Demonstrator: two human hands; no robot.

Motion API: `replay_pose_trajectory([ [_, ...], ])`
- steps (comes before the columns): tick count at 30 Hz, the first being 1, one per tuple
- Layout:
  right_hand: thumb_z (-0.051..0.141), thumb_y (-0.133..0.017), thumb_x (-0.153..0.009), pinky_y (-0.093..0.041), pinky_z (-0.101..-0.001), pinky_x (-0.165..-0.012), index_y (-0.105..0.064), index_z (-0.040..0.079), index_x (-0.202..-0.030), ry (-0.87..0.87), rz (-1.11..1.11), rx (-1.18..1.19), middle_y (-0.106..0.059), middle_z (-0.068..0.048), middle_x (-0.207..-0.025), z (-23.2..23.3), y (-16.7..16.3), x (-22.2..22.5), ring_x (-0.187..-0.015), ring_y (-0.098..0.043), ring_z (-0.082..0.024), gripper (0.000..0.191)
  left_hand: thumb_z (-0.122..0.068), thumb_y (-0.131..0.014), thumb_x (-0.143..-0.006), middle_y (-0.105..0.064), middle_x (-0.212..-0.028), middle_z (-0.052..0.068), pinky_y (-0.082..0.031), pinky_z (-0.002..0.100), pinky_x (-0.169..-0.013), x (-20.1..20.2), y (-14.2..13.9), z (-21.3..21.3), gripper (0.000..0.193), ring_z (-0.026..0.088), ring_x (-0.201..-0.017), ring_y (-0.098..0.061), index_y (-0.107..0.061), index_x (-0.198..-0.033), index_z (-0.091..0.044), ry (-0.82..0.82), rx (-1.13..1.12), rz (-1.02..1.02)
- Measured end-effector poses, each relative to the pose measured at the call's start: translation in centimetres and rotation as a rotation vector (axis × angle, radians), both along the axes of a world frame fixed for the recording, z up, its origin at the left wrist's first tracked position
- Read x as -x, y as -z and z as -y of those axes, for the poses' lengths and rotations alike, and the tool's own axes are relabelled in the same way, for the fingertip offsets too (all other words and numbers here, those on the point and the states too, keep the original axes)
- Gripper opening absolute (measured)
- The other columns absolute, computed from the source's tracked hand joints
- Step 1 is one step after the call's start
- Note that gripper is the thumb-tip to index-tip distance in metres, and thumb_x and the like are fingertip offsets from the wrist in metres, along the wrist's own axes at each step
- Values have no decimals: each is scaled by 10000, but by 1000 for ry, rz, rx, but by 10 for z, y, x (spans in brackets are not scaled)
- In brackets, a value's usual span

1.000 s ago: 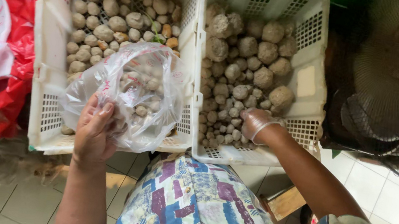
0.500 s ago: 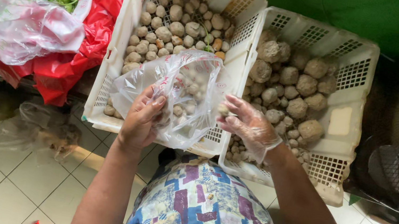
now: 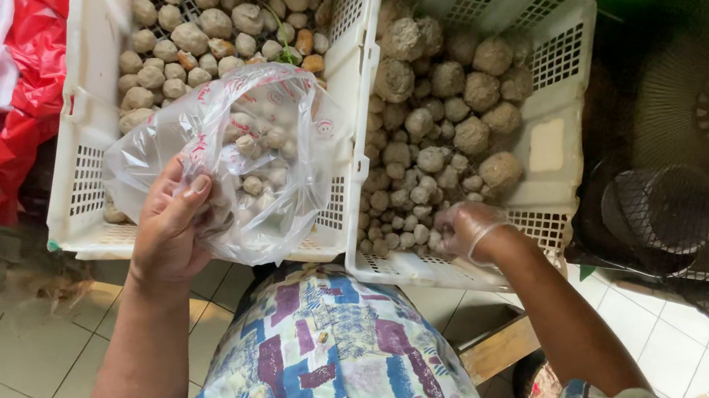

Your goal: The person sorts round food items from white crates into a plastic bag, then transfers a batch from a blue colander into a crate. The person continues filling the bag with items from the crates.

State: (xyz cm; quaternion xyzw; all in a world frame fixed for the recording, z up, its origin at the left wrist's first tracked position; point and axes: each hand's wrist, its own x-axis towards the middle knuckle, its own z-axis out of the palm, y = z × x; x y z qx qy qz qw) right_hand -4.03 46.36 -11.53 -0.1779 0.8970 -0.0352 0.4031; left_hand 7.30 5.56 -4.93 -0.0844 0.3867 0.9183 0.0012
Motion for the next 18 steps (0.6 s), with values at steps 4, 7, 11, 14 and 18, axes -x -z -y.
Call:
replay_pose_trajectory([
  [4, 192, -755, -833, -572, -444, -893, -778, 43, -985, -166, -70, -141, -734, -195, -1056, -14, 41, -4, -1002, -710, -368, 214, -117, -595, -1011, -541, -861, -38, -382, 201, -587, 3, -4, -3, 428, 43, -669, -463, -513, -1420, -21, 6, 23, 27],
  [7, 80, -690, -806, -590, -440, -893, -779, 58, -1014, -241, -99, -208, -733, -217, -1092, -26, 63, -4, -1046, -715, -374, 227, -112, -587, -1017, -544, -869, -36, -376, 201, -584, 6, -5, -4, 423, 43, -669, -460, -515, -1422, -16, 21, 29, 9],
  [11, 91, -702, -779, -561, -466, -834, -745, 102, -1062, -85, -106, -30, -724, -200, -1029, -29, 57, -1, -960, -695, -388, 286, -101, -584, -1014, -545, -885, -44, -359, 194, -573, 10, -1, -1, 431, 31, -668, -451, -508, -1430, -19, 10, -1, -2],
  [14, 186, -689, -889, -570, -459, -715, -731, 94, -1095, 271, 102, 104, -700, -159, -884, -11, 23, 9, -790, -651, -279, 230, -101, -587, -1008, -544, -877, -50, -353, 190, -561, 11, 4, 3, 431, 28, -665, -452, -510, -1425, -26, 16, -23, 2],
  [18, 267, -635, -1014, -506, -375, -616, -745, 67, -1184, 499, 161, 463, -628, -88, -806, 34, -40, 14, -695, -539, -163, 284, -95, -590, -992, -575, -900, -34, -355, 191, -562, 14, 8, 6, 429, 35, -675, -470, -512, -1409, -30, 2, -3, 35],
])
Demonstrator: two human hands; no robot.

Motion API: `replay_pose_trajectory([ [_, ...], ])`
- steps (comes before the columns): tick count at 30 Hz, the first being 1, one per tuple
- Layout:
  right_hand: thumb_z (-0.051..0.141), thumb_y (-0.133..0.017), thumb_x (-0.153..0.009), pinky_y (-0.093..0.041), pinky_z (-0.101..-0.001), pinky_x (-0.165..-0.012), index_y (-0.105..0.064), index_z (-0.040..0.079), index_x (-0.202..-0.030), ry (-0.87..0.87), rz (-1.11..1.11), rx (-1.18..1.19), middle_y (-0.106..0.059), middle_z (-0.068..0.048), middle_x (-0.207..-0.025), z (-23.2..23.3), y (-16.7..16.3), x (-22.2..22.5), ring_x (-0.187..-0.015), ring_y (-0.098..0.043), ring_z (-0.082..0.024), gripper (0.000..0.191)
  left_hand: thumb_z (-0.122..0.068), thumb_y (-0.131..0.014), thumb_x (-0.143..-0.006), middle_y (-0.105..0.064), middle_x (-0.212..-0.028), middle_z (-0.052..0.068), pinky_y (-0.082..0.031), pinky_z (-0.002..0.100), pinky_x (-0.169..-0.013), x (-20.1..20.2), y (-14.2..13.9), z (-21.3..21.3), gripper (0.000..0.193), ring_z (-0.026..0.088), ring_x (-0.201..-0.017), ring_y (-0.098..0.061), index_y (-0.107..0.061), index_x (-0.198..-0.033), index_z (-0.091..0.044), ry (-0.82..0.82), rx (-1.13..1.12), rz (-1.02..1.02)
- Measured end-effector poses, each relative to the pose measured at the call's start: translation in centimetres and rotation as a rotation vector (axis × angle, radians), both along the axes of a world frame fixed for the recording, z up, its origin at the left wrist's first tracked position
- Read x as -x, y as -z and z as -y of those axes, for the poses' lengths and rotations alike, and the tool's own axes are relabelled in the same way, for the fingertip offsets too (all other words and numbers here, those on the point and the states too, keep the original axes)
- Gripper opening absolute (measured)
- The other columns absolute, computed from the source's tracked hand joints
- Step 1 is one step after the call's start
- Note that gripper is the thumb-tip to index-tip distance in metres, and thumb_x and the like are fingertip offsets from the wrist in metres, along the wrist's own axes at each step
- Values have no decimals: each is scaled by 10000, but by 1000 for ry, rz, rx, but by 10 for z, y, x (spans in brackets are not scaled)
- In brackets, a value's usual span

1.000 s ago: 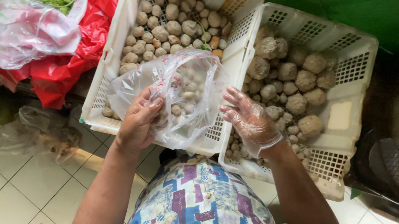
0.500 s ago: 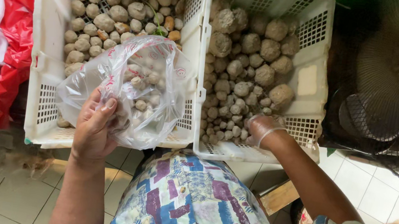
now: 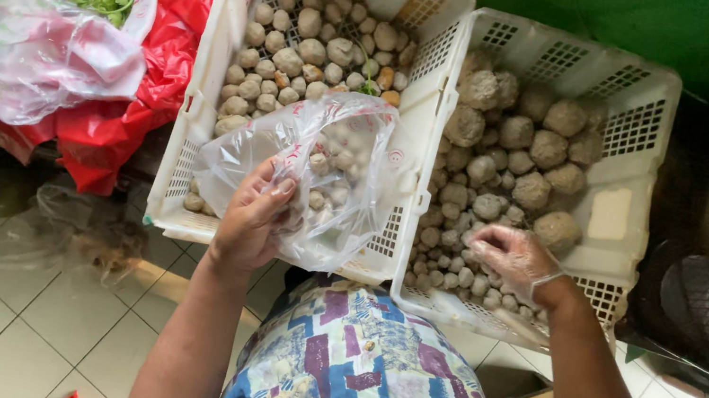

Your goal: The person sorts round food items from white crates into a plastic bag, then transfers a batch from a blue colander into a crate. The person continues filling the bag with items from the crates.

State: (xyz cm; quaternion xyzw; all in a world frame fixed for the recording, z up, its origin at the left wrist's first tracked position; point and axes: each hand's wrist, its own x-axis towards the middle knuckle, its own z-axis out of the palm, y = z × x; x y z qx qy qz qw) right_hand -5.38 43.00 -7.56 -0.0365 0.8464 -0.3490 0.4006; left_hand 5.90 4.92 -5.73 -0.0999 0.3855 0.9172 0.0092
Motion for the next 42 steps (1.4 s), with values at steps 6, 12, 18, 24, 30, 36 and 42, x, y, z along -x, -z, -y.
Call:
replay_pose_trajectory([
  [6, 224, -580, -982, -584, -292, -964, -449, 20, -1412, 23, -109, 813, -603, 0, -1331, 76, -32, -22, -1130, -645, -137, 493, -95, -589, -984, -579, -912, -29, -381, 205, -578, 0, -2, 0, 386, 53, -700, -503, -506, -1357, -38, -13, 5, 39],
  [12, 253, -665, -995, -562, -307, -997, -653, 74, -1330, 45, -450, 89, -753, -97, -1252, 1, 7, 16, -1122, -711, -168, 380, -98, -597, -1033, -544, -877, -15, -352, 215, -562, -10, -5, -6, 340, 62, -659, -455, -505, -1348, -11, -9, -30, -56],
  [18, 321, -705, -936, -498, -525, -974, -678, 96, -1257, -428, -720, -175, -668, -224, -1275, -47, 68, -1, -1147, -647, -406, 393, -128, -597, -986, -533, -837, -24, -328, 200, -525, -9, -3, -5, 393, 54, -611, -425, -534, -1362, -34, -20, 30, -7],
  [24, 488, -667, -974, -530, -474, -962, -639, 65, -1191, -483, -357, -559, -687, -189, -1182, -19, 75, -5, -1107, -658, -383, 477, -111, -614, -1051, -504, -831, -36, -333, 214, -545, -9, 3, -3, 277, 56, -629, -416, -523, -1305, -48, -10, 14, -33],
  [30, 372, -711, -853, -543, -481, -868, -626, 74, -1231, -424, -736, -157, -686, -204, -1038, -16, 73, -6, -982, -671, -396, 489, -111, -602, -1051, -540, -854, -31, -351, 212, -549, -9, 0, -8, 334, 56, -631, -433, -524, -1366, -33, -75, 72, -56],
  [36, 237, -619, -948, -546, -467, -779, -661, 99, -1110, -282, -317, -116, -683, -151, -983, -32, 95, 1, -862, -652, -312, 218, -117, -598, -1022, -571, -893, -29, -415, 218, -608, -10, -6, -11, 419, 69, -697, -504, -516, -1423, -27, -135, 105, -21],
  [42, 262, -588, -1033, -544, -349, -713, -725, 118, -1116, 184, -50, 239, -693, -29, -949, -76, 101, 22, -802, -601, -137, 216, -111, -607, -1031, -581, -927, -11, -423, 228, -657, -14, -2, -13, 399, 84, -734, -505, -523, -1410, -16, -173, 123, -42],
])
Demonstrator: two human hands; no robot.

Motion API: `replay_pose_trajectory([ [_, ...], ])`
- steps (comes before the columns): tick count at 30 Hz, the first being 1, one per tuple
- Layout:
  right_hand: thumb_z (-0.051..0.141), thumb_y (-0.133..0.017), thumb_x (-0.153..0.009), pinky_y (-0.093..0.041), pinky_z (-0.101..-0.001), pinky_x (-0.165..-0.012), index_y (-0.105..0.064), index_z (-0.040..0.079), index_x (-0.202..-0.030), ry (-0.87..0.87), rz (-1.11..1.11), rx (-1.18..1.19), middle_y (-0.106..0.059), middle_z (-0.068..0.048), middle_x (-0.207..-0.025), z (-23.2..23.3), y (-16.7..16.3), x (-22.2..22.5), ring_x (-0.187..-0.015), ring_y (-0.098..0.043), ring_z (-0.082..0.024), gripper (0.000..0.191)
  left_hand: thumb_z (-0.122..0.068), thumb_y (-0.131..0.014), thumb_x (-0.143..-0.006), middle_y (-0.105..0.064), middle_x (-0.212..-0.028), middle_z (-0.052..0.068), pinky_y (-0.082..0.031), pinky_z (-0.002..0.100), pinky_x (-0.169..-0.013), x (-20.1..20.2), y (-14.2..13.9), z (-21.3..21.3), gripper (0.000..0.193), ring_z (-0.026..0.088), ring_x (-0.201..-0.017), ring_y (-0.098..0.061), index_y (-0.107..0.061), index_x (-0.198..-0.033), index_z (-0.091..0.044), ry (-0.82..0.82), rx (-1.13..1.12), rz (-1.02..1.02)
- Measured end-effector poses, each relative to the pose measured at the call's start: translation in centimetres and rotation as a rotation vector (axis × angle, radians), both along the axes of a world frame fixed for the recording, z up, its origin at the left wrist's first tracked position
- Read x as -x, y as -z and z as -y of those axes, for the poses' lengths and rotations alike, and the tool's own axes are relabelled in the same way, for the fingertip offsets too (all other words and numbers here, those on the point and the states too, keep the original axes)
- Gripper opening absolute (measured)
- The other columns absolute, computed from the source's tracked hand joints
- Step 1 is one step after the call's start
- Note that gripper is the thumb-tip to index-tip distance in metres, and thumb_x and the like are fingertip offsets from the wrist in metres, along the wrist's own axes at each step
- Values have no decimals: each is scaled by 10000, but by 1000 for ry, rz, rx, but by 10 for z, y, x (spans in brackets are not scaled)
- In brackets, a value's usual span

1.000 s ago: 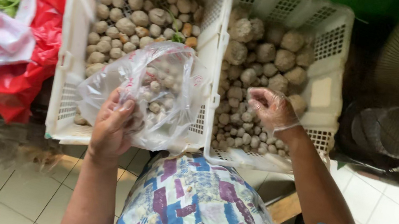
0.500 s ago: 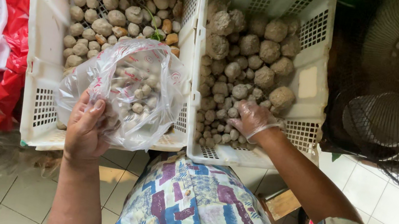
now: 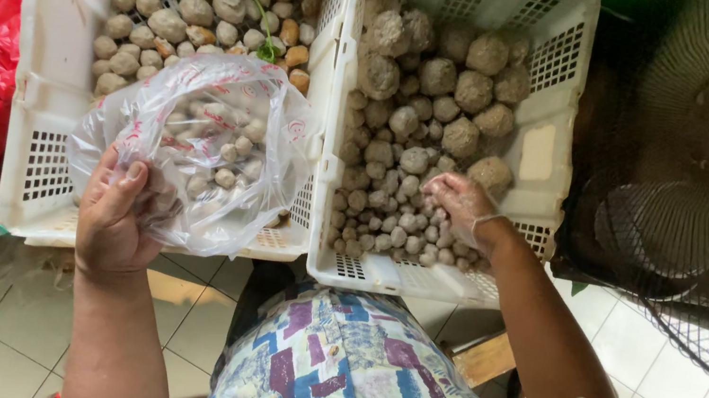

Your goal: The person sorts round food items from white crates into a plastic bag, then transfers a batch from a blue colander into a crate. The person continues filling the bag with items from the crates.

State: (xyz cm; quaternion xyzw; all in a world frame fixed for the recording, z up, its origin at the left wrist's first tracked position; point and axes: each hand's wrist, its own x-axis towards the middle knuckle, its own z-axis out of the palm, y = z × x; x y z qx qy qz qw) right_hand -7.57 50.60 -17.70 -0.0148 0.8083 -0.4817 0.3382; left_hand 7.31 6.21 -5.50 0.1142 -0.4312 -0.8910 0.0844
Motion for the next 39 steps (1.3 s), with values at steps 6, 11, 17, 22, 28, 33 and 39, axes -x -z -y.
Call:
replay_pose_trajectory([
  [6, 228, -790, -875, -538, -364, -814, -680, 140, -1174, -286, -240, -517, -681, -73, -1004, -18, -20, 9, -892, -622, -159, 331, -130, -601, -1007, -558, -871, -17, -401, 222, -602, 2, -3, 2, 360, 82, -685, -492, -539, -1349, -36, 94, -28, 34],
  [11, 158, -694, -942, -549, -322, -725, -658, 113, -1221, -76, -20, -346, -713, -119, -965, -10, -20, 4, -813, -636, -166, 284, -121, -605, -1028, -527, -858, -30, -370, 212, -578, 4, -1, 4, 321, 61, -670, -460, -539, -1333, -44, 132, -66, 42],
  [17, 118, -597, -1023, -569, -248, -740, -555, 63, -1333, 295, 184, 288, -690, -92, -1032, 11, -28, 9, -837, -636, -141, 317, -122, -600, -1019, -515, -829, -36, -353, 208, -546, 3, 1, 8, 354, 51, -632, -440, -538, -1356, -35, 200, -100, 13],
  [22, 92, -593, -977, -618, -270, -827, -547, 84, -1334, 617, -19, 309, -720, -90, -1167, 29, -63, 28, -926, -700, -188, 359, -124, -595, -1019, -529, -855, -27, -344, 199, -552, 6, -2, 8, 387, 49, -652, -439, -516, -1385, -24, 224, -118, 18],
  [28, 166, -734, -857, -536, -487, -881, -709, 41, -1109, -392, -707, -455, -700, -187, -1110, 49, -35, -3, -1022, -655, -352, 283, -133, -604, -1002, -533, -859, -28, -353, 197, -555, 7, -3, 9, 415, 46, -643, -439, -520, -1395, -30, 234, -116, 32],
  [33, 40, -589, -905, -567, -431, -888, -708, 78, -1034, -749, -722, -786, -710, -171, -1037, 62, 5, -1, -992, -689, -342, 179, -125, -614, -1014, -520, -856, -39, -333, 179, -560, 7, 2, 10, 404, 38, -662, -433, -523, -1399, -43, 227, -127, 22],
  [39, 258, -575, -1025, -542, -455, -838, -684, 59, -949, -267, -294, -510, -708, -143, -876, 48, -3, 10, -849, -676, -298, 240, -131, -596, -1012, -535, -876, -42, -348, 190, -570, 7, 5, 10, 373, 40, -678, -445, -530, -1365, -32, 182, -54, 56],
])
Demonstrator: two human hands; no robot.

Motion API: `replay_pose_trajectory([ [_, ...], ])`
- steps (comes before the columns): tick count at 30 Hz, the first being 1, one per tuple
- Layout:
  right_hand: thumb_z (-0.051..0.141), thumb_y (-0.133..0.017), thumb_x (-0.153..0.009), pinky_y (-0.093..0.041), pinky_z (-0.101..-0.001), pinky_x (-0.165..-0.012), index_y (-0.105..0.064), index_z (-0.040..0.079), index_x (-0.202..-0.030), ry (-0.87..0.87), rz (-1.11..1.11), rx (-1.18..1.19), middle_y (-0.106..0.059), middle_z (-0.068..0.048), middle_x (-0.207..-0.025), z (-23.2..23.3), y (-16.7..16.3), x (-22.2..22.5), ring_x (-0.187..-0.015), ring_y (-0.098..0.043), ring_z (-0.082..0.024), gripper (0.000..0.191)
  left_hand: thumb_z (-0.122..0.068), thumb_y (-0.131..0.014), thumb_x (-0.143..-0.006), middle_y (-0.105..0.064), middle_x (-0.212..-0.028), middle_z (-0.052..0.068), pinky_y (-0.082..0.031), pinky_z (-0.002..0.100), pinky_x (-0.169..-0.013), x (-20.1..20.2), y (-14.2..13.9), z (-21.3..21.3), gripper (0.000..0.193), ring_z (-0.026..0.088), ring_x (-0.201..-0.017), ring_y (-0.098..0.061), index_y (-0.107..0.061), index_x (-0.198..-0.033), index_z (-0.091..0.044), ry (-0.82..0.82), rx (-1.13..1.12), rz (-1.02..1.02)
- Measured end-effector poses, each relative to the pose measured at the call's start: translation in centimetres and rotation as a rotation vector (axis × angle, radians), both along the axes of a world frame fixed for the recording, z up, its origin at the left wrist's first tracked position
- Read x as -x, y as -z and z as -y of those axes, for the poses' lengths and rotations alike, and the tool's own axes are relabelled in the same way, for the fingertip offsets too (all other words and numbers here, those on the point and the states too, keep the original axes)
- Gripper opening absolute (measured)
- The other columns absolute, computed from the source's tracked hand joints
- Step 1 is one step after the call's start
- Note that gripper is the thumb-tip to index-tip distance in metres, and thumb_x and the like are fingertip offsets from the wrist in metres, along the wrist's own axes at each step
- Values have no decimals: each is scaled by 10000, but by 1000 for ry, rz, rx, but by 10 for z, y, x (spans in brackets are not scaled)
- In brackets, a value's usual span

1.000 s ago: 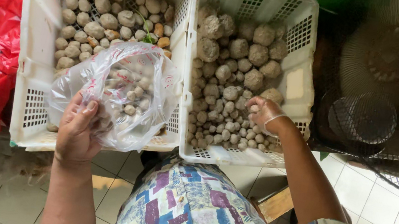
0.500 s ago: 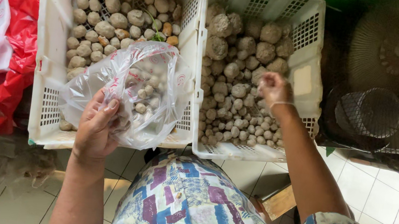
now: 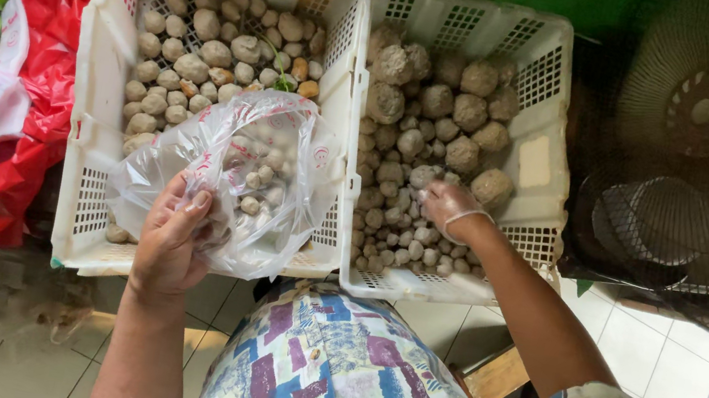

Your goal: The person sorts round food items from white crates into a plastic bag, then transfers a batch from a blue colander into a crate. The person continues filling the bag with items from the crates.

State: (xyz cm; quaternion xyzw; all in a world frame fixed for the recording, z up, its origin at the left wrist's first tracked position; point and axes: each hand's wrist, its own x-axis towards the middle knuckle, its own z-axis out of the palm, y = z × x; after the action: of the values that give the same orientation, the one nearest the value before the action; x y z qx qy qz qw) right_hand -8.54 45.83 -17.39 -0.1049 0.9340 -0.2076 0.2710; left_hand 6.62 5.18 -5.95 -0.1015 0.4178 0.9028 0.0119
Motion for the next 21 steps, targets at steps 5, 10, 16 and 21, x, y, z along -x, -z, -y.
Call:
replay_pose_trajectory([
  [5, 375, -568, -1048, -499, -369, -695, -703, 65, -1057, 309, 249, 227, -710, -80, -906, -9, -23, 13, -769, -573, -213, 338, -128, -593, -1007, -538, -857, -36, -338, 188, -545, 1, -2, -1, 372, 41, -643, -436, -528, -1362, -39, 3, -38, -20],
  [10, 114, -730, -858, -610, -255, -717, -553, 133, -1301, 671, -202, 795, -656, -27, -1108, 0, -42, 38, -870, -632, -116, 477, -131, -592, -1005, -525, -851, -37, -340, 191, -557, 3, -4, -3, 383, 42, -651, -432, -526, -1370, -34, -6, -17, -5],
  [16, 167, -786, -870, -561, -429, -876, -713, 60, -1085, -398, -338, 153, -705, -135, -1097, 29, -16, -7, -991, -681, -300, 251, -127, -594, -1002, -502, -837, -43, -321, 196, -547, 4, -6, -2, 389, 43, -637, -404, -524, -1373, -34, -10, -9, -11],
  [21, 80, -714, -816, -582, -397, -935, -723, 104, -1081, -678, -187, -284, -692, -116, -1161, 47, -6, -20, -1107, -675, -297, 266, -124, -599, -1015, -488, -790, -54, -318, 199, -522, 3, -5, -2, 334, 44, -614, -401, -530, -1332, -48, 25, -82, -45],
])
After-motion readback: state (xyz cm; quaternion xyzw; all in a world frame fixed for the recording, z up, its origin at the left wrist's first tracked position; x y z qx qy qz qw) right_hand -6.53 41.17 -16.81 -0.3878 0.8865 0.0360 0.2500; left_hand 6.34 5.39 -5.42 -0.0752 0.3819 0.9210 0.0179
